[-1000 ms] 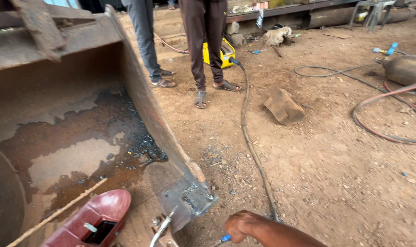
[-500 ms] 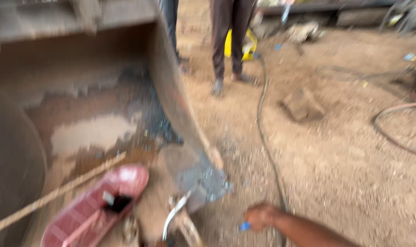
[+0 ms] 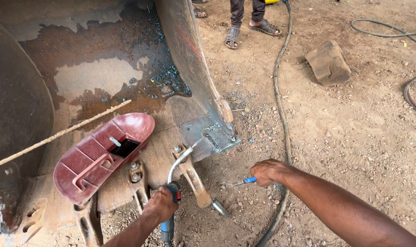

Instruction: The person uses pliers to clean and adjust the nozzle of a welding torch while working on a metal excavator bucket.

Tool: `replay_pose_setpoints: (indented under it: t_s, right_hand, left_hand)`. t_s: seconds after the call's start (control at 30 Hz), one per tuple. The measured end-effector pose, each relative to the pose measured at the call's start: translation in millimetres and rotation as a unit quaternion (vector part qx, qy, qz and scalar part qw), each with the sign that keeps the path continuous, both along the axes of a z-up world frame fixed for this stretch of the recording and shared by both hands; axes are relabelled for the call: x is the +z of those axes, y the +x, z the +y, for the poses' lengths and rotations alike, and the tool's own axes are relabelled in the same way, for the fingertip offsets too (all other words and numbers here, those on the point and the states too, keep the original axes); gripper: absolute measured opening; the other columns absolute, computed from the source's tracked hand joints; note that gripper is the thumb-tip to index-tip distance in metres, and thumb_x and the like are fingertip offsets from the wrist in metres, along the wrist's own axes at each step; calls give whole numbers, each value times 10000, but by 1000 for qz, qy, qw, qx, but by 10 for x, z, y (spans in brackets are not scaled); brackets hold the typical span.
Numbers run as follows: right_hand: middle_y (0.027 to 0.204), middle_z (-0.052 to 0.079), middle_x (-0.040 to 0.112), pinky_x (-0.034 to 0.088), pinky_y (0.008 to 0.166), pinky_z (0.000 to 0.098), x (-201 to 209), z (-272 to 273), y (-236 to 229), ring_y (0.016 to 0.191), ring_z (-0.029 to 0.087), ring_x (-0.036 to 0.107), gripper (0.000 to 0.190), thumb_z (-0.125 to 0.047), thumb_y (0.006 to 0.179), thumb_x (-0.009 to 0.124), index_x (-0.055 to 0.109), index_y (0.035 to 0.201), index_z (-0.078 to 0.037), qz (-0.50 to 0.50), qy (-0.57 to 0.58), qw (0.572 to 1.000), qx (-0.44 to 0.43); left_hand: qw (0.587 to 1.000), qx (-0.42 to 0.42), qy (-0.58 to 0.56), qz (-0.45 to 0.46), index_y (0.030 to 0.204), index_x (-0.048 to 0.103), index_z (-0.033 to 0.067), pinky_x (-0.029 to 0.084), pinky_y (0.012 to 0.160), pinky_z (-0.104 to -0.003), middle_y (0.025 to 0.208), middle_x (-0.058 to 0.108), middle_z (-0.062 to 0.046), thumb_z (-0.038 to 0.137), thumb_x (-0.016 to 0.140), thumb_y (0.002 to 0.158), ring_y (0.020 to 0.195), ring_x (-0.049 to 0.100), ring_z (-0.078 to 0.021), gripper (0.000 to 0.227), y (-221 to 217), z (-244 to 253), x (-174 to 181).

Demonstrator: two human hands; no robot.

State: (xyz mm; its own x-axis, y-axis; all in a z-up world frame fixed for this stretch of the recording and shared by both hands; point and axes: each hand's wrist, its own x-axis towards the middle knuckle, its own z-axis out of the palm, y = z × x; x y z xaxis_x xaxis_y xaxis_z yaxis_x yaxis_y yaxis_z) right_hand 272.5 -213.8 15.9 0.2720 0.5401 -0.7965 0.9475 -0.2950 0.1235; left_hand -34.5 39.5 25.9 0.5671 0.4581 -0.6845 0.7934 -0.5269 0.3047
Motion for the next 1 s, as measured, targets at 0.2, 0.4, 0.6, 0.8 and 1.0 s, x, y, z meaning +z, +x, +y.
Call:
replay_pose_setpoints:
  t_s: [0.2,0.4,0.6,0.8,1.0]
  right_hand:
    - [715,-11,387,362,491,294,51,-87,-8,597,135,338,121,-36,915,497,587,923,-117,6,0,999,-43]
    - [821,-2,586,447,569,237,497,-15,-51,689,71,521,171,-215,951,596,698,1069,-142,154,106,964,-192]
    - [996,180,717,668,545,355,623,75,-96,824,239,759,337,-123,881,626,633,1210,-55,391,193,802,-408]
    - [1110,147,711,674,539,335,524,98,-105,871,186,778,470,-156,873,646,646,1330,-42,396,241,779,-423]
    - [1043,163,723,641,498,321,292,89,39,703,205,738,478,-160,877,657,628,1349,-94,341,237,799,-435]
  left_hand:
    - [999,-18,28,16,1414,359,-15,585,609,-272,995,628,-136,223,566,1012,684,612,-172,511,43,-60,55]
    - [999,16,25,13,1446,315,-44,599,717,-291,1087,600,-145,260,606,1003,824,628,-192,611,75,-83,5]
    - [998,65,23,5,1503,179,-115,608,825,-326,1138,593,-187,174,620,964,930,634,-245,754,196,-134,-98]
    - [997,73,25,12,1549,62,-88,612,842,-336,1157,583,-224,19,564,946,944,664,-272,791,182,-119,-257]
    - [997,81,13,-9,1507,210,-37,644,787,-323,1113,622,-195,98,630,949,865,672,-238,711,153,-93,-278]
